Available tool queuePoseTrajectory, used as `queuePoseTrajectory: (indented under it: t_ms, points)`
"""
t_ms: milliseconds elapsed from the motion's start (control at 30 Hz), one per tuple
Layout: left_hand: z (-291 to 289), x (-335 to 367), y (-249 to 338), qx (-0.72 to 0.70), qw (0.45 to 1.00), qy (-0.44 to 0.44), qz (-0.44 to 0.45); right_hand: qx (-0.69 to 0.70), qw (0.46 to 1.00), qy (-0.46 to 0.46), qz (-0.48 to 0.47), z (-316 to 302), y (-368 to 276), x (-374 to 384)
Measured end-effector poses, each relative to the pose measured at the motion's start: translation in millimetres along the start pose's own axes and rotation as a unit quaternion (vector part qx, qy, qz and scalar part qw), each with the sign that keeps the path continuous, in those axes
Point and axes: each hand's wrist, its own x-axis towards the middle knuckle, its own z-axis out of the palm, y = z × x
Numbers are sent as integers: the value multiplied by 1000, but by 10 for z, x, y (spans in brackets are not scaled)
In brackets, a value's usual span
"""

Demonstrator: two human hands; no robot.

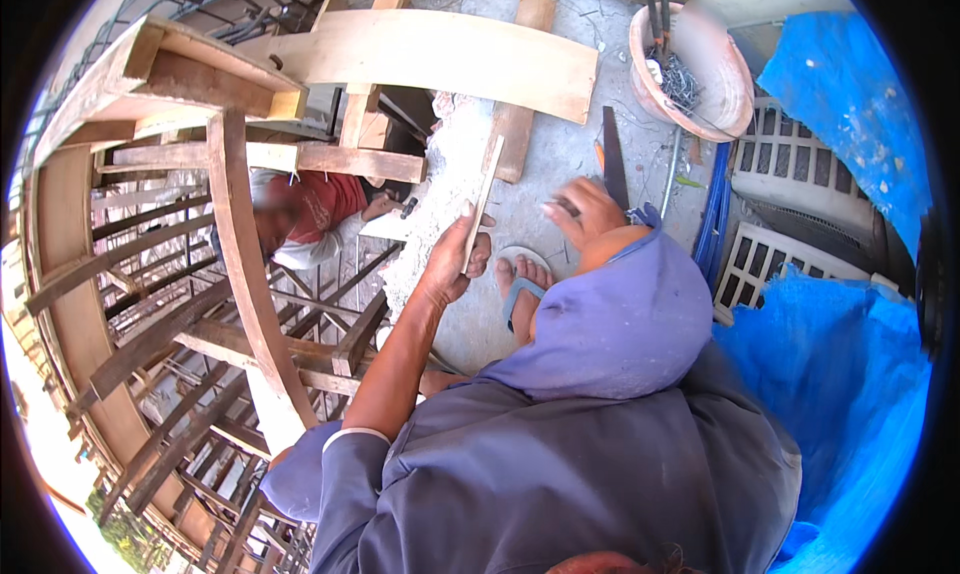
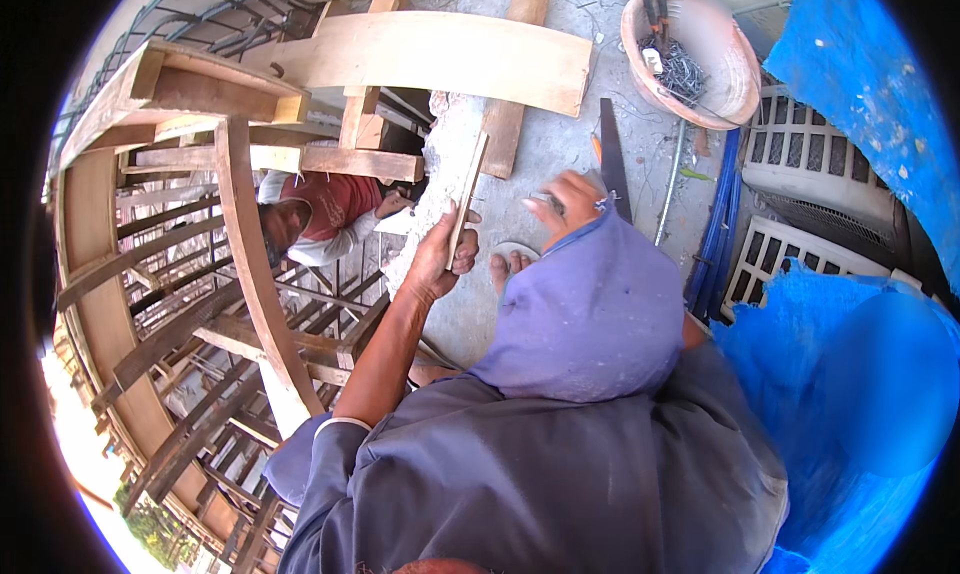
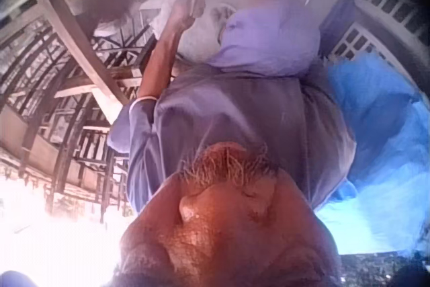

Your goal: The person saws a piece of wood, hammers nails into wooden planks to create formwork around a steel rebar cage, and bends rebar by hand.

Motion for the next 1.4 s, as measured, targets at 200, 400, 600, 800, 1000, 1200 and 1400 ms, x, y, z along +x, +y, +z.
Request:
queuePoseTrajectory:
  t_ms: [200,400,600,800,1000,1200,1400]
  points:
    - [119,-22,-50,84,994,38,55,237,944,-204,-103,287,-306,584]
    - [130,-78,-11,156,976,125,83,245,938,-122,-211,486,-416,581]
    - [-307,118,-140,44,921,314,227,321,922,-198,-84,370,-407,437]
    - [-187,-543,777,163,907,308,237,291,938,-190,2,150,-45,330]
    - [199,-185,225,228,958,133,114,192,973,-97,-90,218,63,572]
    - [308,328,177,207,974,86,27,501,828,-109,227,391,232,483]
    - [173,483,127,150,984,83,47,512,764,163,358,354,767,960]
